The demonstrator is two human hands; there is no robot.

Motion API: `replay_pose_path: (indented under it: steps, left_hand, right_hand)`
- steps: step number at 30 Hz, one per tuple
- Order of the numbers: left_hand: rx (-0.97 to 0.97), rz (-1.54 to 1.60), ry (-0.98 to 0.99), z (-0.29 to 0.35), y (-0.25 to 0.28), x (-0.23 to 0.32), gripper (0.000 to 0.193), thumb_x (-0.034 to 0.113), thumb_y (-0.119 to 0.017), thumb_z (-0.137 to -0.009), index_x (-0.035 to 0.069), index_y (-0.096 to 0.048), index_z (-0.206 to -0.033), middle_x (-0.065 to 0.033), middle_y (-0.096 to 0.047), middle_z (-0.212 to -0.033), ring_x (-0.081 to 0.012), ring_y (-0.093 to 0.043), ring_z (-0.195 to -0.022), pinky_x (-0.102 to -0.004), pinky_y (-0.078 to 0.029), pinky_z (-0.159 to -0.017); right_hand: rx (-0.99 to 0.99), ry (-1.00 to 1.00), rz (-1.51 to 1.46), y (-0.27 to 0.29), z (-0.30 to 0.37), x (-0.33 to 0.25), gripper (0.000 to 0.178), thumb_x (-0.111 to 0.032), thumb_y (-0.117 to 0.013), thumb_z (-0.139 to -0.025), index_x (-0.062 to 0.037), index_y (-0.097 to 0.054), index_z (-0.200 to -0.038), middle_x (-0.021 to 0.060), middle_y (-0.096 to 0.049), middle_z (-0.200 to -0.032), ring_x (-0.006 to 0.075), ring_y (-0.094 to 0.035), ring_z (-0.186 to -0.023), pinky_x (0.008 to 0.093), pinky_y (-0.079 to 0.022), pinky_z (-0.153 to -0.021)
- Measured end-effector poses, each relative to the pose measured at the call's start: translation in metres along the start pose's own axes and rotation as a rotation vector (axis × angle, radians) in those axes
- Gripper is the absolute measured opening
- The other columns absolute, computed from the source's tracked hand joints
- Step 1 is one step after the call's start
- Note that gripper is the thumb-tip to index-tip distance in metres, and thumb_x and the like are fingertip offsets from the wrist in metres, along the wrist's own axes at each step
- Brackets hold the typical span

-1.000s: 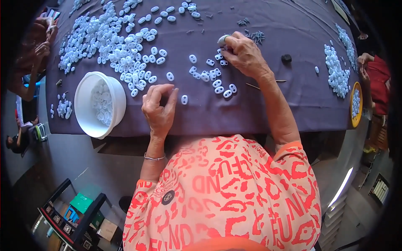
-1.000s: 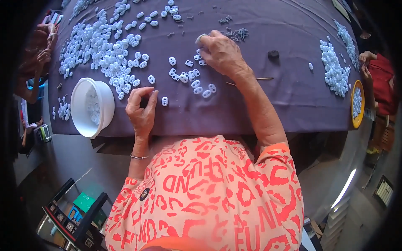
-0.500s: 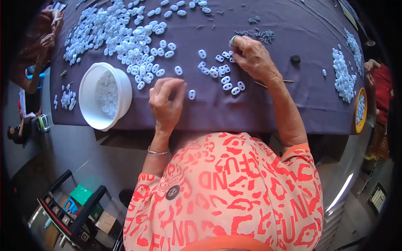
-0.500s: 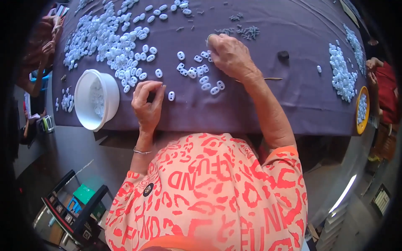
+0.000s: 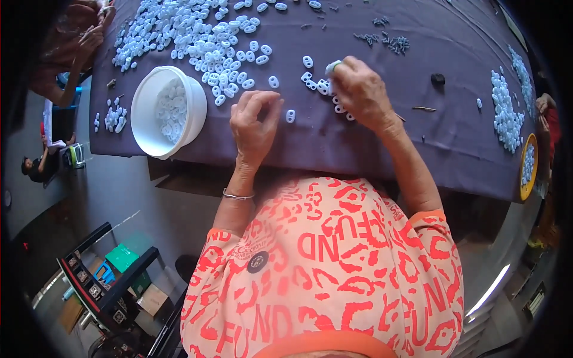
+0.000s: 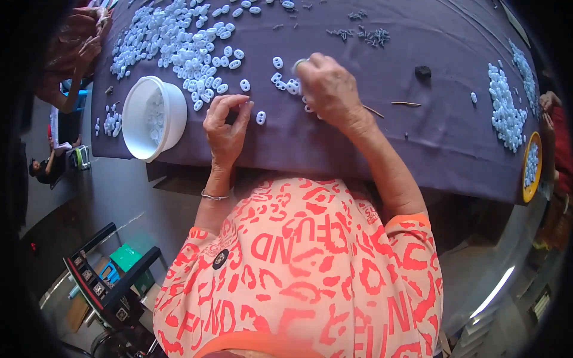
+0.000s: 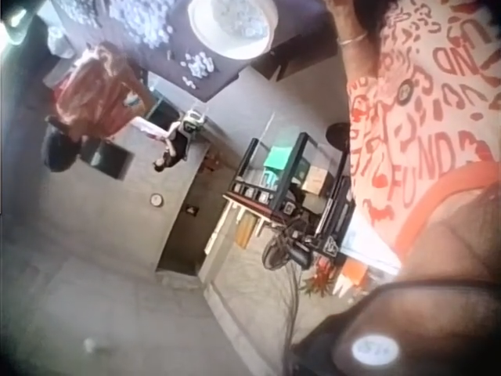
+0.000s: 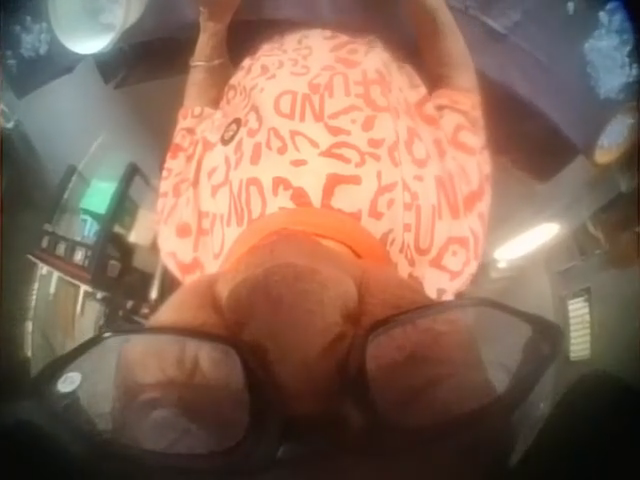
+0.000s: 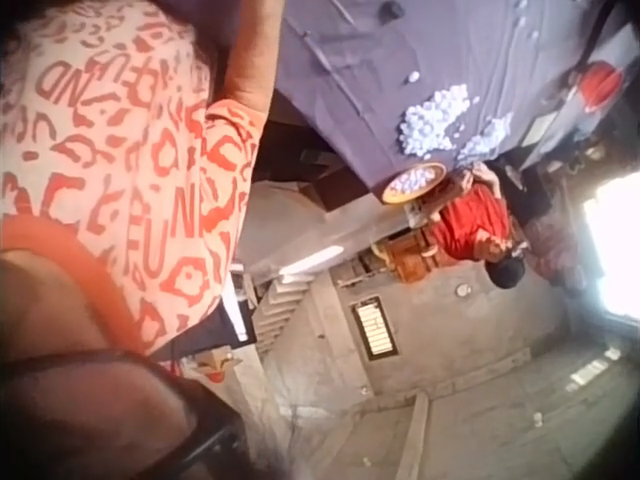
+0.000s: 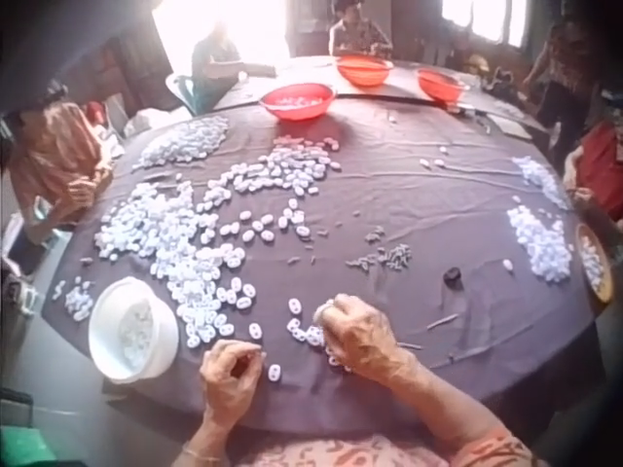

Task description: The person assembles plastic components by picking up plastic pieces and small springs from the table, inserting the springs into the pieces, and pressing the parts together by hand.

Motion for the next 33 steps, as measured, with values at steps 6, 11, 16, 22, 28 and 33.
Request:
replay_pose_path:
  steps: [6, 11, 16, 22, 28, 33]
  left_hand:
    - [-0.010, 0.005, -0.001, -0.001, 0.001, 0.001, 0.016, 0.003, -0.071, -0.069, 0.010, -0.063, -0.081, -0.0008, -0.061, -0.079, -0.0141, -0.059, -0.067, -0.0274, -0.038, -0.063]
    - [-0.031, 0.001, 0.011, -0.005, 0.001, 0.006, 0.015, 0.003, -0.069, -0.070, 0.009, -0.062, -0.081, -0.0016, -0.062, -0.079, -0.0155, -0.059, -0.068, -0.0282, -0.039, -0.064]
    - [-0.131, -0.040, 0.067, -0.007, -0.002, 0.006, 0.016, 0.003, -0.069, -0.070, 0.008, -0.062, -0.084, -0.0046, -0.062, -0.083, -0.0194, -0.059, -0.075, -0.0310, -0.042, -0.067]
    - [-0.062, -0.145, -0.116, -0.053, -0.015, 0.048, 0.021, 0.008, -0.071, -0.069, 0.005, -0.062, -0.088, -0.0096, -0.060, -0.088, -0.0245, -0.056, -0.081, -0.0357, -0.045, -0.073]
    - [-0.310, -0.005, -0.103, -0.110, -0.109, 0.064, 0.034, 0.010, -0.073, -0.068, 0.006, -0.060, -0.100, -0.0099, -0.058, -0.095, -0.0215, -0.059, -0.077, -0.0333, -0.049, -0.067]
    - [-0.437, -0.074, -0.154, -0.125, -0.159, 0.062, 0.031, 0.020, -0.070, -0.070, 0.008, -0.060, -0.096, -0.0118, -0.054, -0.095, -0.0282, -0.056, -0.088, -0.0368, -0.048, -0.074]
  right_hand:
    - [0.090, 0.112, -0.115, 0.007, 0.006, -0.011, 0.007, -0.005, -0.060, -0.078, -0.0029, -0.056, -0.084, 0.0109, -0.054, -0.081, 0.0284, -0.056, -0.076, 0.0354, -0.046, -0.065]
    - [-0.074, 0.243, -0.037, -0.008, 0.018, -0.034, 0.009, -0.004, -0.061, -0.077, -0.0029, -0.056, -0.085, 0.0105, -0.057, -0.089, 0.0290, -0.055, -0.085, 0.0354, -0.047, -0.071]
    - [0.113, 0.175, -0.233, 0.023, 0.017, -0.007, 0.012, 0.001, -0.063, -0.074, -0.0014, -0.057, -0.084, 0.0117, -0.059, -0.091, 0.0267, -0.058, -0.085, 0.0333, -0.048, -0.071]
    - [0.573, -0.055, -0.405, 0.067, 0.033, 0.041, 0.013, 0.005, -0.063, -0.077, -0.0028, -0.059, -0.087, 0.0047, -0.058, -0.082, 0.0087, -0.050, -0.063, 0.0203, -0.040, -0.054]
    - [0.851, -0.112, -0.183, 0.090, 0.052, 0.054, 0.016, 0.006, -0.065, -0.075, -0.0031, -0.058, -0.086, 0.0047, -0.058, -0.082, 0.0093, -0.048, -0.061, 0.0209, -0.041, -0.052]
    - [0.810, -0.131, -0.216, 0.083, 0.049, 0.056, 0.016, 0.007, -0.064, -0.075, -0.0030, -0.058, -0.086, 0.0044, -0.058, -0.081, 0.0087, -0.049, -0.059, 0.0214, -0.041, -0.052]
Point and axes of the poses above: each hand's wrist, its own z-axis away from the middle knuckle, its own y-axis out of the back of the hand, x = y × z, the point moved 8 cm from there along -z, towards the middle knuckle
